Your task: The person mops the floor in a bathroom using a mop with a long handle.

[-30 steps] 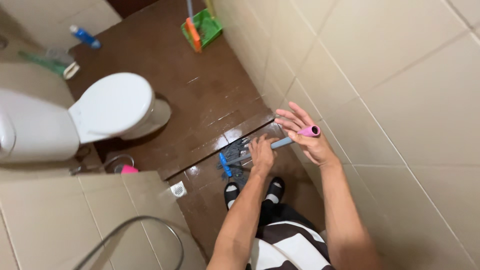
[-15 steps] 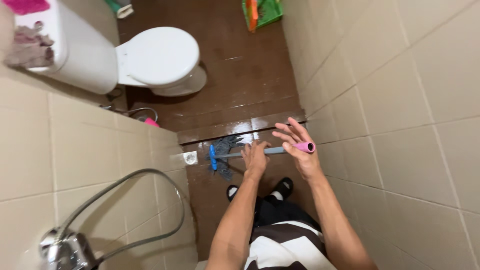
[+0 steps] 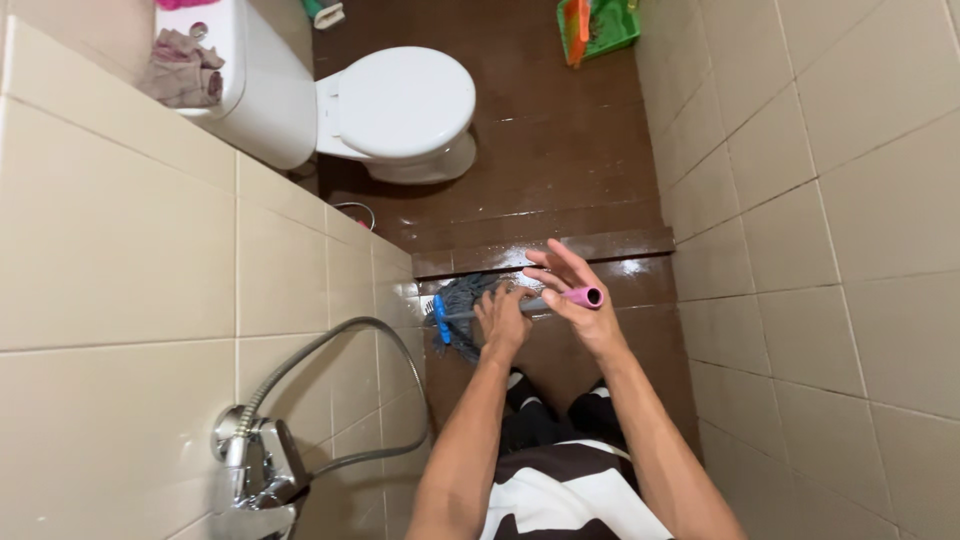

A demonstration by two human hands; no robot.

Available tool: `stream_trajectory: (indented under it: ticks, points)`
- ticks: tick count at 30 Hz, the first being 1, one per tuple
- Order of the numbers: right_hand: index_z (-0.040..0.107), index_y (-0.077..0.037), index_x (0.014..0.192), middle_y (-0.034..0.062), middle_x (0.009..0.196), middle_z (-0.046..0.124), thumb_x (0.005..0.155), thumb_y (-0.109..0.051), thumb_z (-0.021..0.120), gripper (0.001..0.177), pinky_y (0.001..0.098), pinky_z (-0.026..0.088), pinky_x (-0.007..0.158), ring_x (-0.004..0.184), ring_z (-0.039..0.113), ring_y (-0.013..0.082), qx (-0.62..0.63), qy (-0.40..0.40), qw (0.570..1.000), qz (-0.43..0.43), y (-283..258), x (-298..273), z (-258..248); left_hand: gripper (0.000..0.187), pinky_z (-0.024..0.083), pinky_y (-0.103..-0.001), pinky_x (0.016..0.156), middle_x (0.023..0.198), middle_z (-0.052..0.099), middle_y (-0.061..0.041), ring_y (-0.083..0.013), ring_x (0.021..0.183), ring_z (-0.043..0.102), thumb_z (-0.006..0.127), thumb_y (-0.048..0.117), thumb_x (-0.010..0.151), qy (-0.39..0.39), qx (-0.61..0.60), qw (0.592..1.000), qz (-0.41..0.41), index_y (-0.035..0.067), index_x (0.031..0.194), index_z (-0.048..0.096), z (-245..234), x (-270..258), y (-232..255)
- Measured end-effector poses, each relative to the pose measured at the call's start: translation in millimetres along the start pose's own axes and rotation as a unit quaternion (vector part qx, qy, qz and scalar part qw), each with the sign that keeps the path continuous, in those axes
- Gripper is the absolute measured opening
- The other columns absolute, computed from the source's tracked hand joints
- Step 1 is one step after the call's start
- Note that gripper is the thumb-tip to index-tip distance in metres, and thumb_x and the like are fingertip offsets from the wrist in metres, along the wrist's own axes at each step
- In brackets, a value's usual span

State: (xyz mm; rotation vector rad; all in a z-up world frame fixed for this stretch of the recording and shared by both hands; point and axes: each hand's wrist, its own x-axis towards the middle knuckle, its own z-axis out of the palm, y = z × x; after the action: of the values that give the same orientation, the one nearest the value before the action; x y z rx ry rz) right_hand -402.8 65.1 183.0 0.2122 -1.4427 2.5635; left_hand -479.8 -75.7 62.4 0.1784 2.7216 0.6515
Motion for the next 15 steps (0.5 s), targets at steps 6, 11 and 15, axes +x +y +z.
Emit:
stream_trajectory:
  ticks: [6,11,15]
  points:
    - [0.039,-0.004,0.157,0.0232,0.150,0.054,0.092,-0.006,0.070,0.072,0.0462,0.045,0.115,0.136,0.057,0.0337,-0.014,-0.002,1.000,0.015,15,5,34,0.059,0.020,-0.059,0.123,0.158,0.043,-0.004,-0.0406,0.148,0.031,0.072,-0.001,0.075,0.019,-0.004,1.000,-0.011,0.034,0.122,0.070,-13,0,-34]
    - [0.042,-0.004,0.155,0.0229,0.149,0.055,0.092,-0.006,0.070,0.069,0.0465,0.046,0.115,0.136,0.058,0.0337,-0.028,-0.012,0.999,0.019,21,9,56,0.061,0.019,-0.059,0.122,0.159,0.043,-0.005,-0.0408,0.147,0.031,0.070,-0.005,0.075,0.044,-0.040,0.998,-0.009,0.033,0.122,0.072,-20,1,-54]
    - [0.042,-0.005,0.155,0.0220,0.149,0.056,0.092,-0.007,0.070,0.068,0.0467,0.047,0.115,0.135,0.058,0.0337,-0.042,-0.027,0.998,0.024,22,13,69,0.065,0.017,-0.060,0.122,0.158,0.042,-0.004,-0.0399,0.148,0.030,0.072,-0.004,0.071,0.046,-0.067,0.996,-0.029,0.032,0.125,0.069,-26,-3,-62]
